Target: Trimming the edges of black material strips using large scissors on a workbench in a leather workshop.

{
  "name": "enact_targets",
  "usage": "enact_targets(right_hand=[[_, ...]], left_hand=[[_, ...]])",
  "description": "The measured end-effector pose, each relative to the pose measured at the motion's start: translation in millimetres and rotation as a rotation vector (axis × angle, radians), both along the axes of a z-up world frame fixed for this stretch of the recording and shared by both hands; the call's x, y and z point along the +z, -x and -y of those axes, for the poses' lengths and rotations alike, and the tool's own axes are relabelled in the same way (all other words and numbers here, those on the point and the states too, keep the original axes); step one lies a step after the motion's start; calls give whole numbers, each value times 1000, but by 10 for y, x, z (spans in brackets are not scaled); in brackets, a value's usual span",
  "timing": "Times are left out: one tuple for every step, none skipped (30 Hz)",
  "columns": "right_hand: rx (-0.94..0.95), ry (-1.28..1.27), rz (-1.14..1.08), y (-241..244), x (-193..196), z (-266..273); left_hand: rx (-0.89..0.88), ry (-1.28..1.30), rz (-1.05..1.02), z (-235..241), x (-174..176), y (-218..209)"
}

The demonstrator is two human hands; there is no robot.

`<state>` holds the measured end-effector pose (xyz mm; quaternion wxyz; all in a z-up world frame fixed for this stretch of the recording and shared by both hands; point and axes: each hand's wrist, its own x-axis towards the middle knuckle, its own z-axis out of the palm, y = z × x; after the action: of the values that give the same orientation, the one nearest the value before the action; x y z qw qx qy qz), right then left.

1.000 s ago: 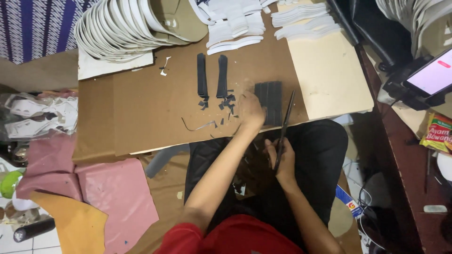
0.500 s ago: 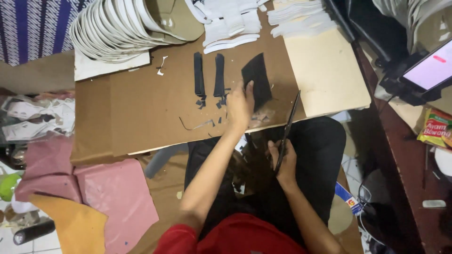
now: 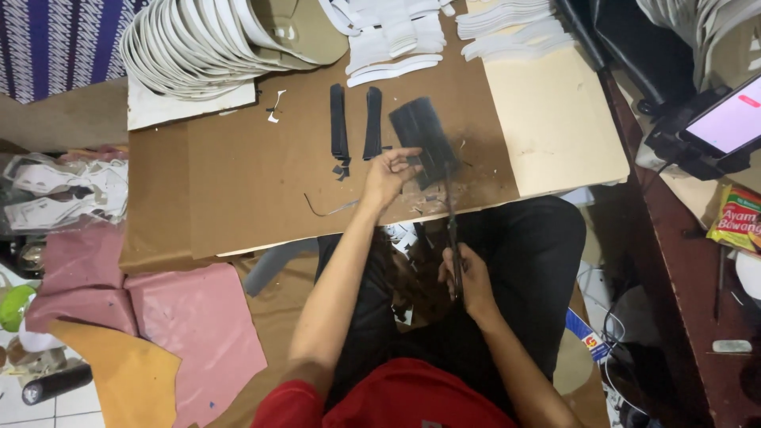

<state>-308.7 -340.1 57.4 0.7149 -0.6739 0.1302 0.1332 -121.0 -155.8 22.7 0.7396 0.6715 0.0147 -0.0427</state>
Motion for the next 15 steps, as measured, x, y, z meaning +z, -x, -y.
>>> enact_targets(right_hand=[[1, 0, -1, 39, 8, 8], [42, -4, -31, 65, 17, 10], [83, -7, -60, 90, 26, 13], [83, -10, -61, 135, 61, 6], [73, -3, -100, 179, 94, 1], [62, 5, -141, 229, 129, 5], [60, 4, -143, 258, -14, 1], [62, -9, -174, 286, -158, 3], [63, -22, -205, 314, -303, 5], [62, -23, -208, 291, -271, 18], [91, 5, -217, 267, -238, 30], [121, 30, -225, 238, -204, 34], [120, 28, -229, 220, -170, 41], [163, 47, -213, 188, -138, 51], [206, 65, -197, 157, -105, 59]], left_hand=[[1, 0, -1, -35, -170, -57], [-85, 21, 2, -80, -333, -125], [-171, 43, 6, -123, -495, -195], [-171, 40, 4, -151, -442, -172], [-209, 32, 1, -176, -390, -150], [-248, 26, -2, -188, -343, -123], [-249, 25, -5, -193, -180, -78], [-188, 15, -33, -190, -21, -37], [-126, 6, -60, -188, 138, 3], [-128, 6, -64, -186, 72, 1], [-131, 8, -67, -186, 8, 0], [-133, 8, -70, -196, -50, -4], [-133, 6, -74, -192, -70, 14], [-143, 18, -73, -189, -86, 22], [-152, 30, -73, -187, -101, 30]])
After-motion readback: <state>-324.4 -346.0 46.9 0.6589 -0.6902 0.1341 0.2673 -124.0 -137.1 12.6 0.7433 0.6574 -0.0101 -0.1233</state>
